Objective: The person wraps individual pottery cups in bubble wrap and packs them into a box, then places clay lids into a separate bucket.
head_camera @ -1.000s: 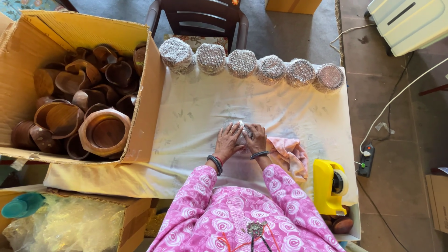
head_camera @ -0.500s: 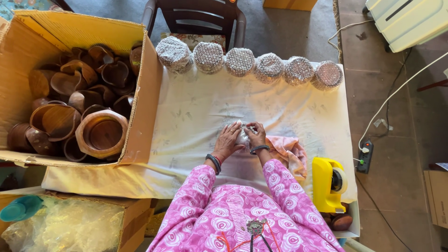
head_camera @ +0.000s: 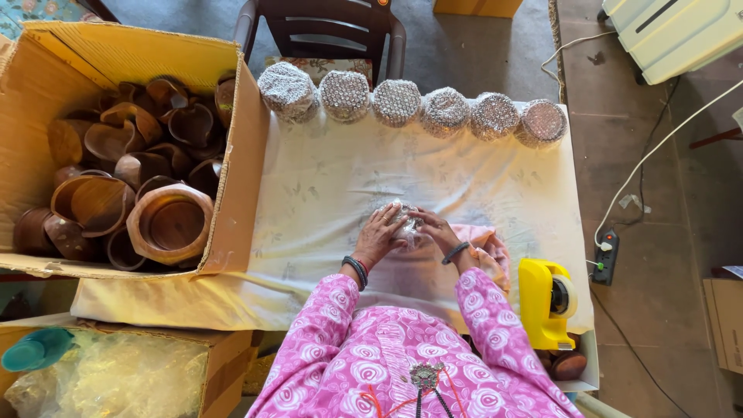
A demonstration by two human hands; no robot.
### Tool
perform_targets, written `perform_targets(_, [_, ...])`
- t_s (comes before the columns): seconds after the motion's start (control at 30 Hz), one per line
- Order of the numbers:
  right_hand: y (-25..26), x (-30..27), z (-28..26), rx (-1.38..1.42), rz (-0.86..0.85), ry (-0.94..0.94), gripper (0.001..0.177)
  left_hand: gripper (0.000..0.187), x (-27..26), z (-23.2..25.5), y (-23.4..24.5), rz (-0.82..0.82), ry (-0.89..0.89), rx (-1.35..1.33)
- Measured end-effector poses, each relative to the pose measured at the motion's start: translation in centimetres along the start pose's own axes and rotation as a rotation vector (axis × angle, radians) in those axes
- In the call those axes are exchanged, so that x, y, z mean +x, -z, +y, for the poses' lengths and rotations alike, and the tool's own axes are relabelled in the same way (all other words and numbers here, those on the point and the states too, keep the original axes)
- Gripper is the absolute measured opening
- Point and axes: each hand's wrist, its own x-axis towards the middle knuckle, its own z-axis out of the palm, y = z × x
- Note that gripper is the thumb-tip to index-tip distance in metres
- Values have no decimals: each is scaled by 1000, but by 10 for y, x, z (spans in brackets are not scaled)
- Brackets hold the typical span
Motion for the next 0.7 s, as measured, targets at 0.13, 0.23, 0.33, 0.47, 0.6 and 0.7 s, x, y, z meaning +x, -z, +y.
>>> perform_targets(0.13, [-7, -25, -15, -72, -114, -32, 63, 77, -1, 0, 0, -14, 20, -20])
perform_targets(0.23, [-19, -19, 12, 14, 70, 6, 53, 76, 1, 2, 3, -16, 25, -42])
perform_targets(0.33, [-39, -16, 10, 12, 273, -88, 49, 76, 0, 4, 6, -30, 34, -54])
perform_targets(0.47, [-50, -12, 6, -37, 409, -50, 43, 74, -1, 3, -3, -38, 29, -30])
perform_targets(0.6, [-41, -6, 29, -177, 436, 34, 38, 73, -1, 3, -2, -29, 25, -2])
perform_targets(0.7, [-36, -6, 30, -132, 402, 88, 41, 73, 1, 4, 3, -36, 39, -8])
